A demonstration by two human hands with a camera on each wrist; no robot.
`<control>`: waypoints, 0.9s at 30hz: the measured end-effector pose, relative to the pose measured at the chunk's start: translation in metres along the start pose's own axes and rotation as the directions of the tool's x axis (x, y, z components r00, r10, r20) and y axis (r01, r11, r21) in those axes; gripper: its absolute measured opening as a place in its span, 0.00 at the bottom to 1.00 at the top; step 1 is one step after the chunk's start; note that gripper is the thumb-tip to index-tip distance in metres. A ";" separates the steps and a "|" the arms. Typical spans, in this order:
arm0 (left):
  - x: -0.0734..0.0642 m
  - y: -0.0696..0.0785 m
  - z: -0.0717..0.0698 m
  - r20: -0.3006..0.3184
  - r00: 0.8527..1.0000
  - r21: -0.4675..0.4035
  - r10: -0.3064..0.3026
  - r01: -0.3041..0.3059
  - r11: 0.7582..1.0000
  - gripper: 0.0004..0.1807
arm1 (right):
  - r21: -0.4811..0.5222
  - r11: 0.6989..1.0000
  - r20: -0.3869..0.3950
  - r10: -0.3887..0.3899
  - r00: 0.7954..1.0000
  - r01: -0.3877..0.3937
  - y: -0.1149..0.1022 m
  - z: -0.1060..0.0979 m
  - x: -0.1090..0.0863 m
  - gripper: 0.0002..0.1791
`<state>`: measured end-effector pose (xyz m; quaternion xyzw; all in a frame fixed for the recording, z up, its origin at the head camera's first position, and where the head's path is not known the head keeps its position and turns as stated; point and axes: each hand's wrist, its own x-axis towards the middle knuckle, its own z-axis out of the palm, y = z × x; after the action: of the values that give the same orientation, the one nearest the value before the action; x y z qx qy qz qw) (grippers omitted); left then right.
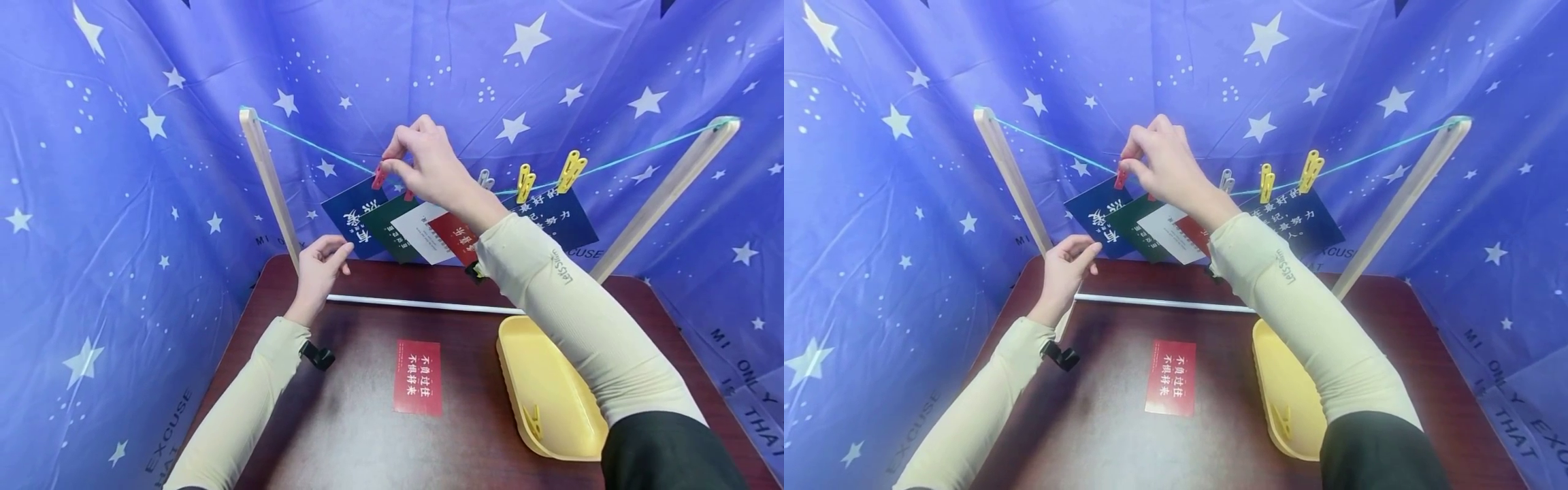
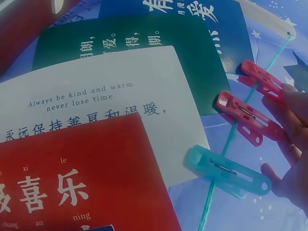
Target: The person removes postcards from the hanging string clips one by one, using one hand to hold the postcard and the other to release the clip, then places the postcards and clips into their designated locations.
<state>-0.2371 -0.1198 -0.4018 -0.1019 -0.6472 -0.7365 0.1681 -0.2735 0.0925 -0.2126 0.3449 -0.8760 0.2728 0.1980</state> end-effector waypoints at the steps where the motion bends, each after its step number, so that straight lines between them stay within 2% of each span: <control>1: 0.000 0.000 0.000 -0.001 1.000 0.001 0.001 -0.001 1.000 0.09 | 0.002 1.000 -0.011 -0.003 1.000 0.003 0.000 0.000 0.000 0.07; 7: 0.001 0.000 -0.004 -0.015 1.000 -0.003 0.001 -0.001 1.000 0.09 | 0.035 0.999 -0.071 -0.014 0.997 0.016 0.003 0.003 -0.002 0.05; 17: -0.002 -0.002 -0.010 -0.036 0.999 -0.017 -0.005 0.004 1.000 0.09 | 0.041 0.999 -0.120 -0.015 0.993 0.020 0.004 -0.001 -0.007 0.07; 27: -0.006 -0.005 -0.022 -0.065 0.998 -0.008 0.002 -0.003 1.000 0.08 | 0.067 0.998 -0.110 0.024 0.994 -0.016 0.003 -0.005 -0.009 0.08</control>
<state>-0.2318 -0.1401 -0.4115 -0.0793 -0.6383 -0.7418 0.1896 -0.2683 0.1023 -0.2146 0.3269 -0.8575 0.3225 0.2320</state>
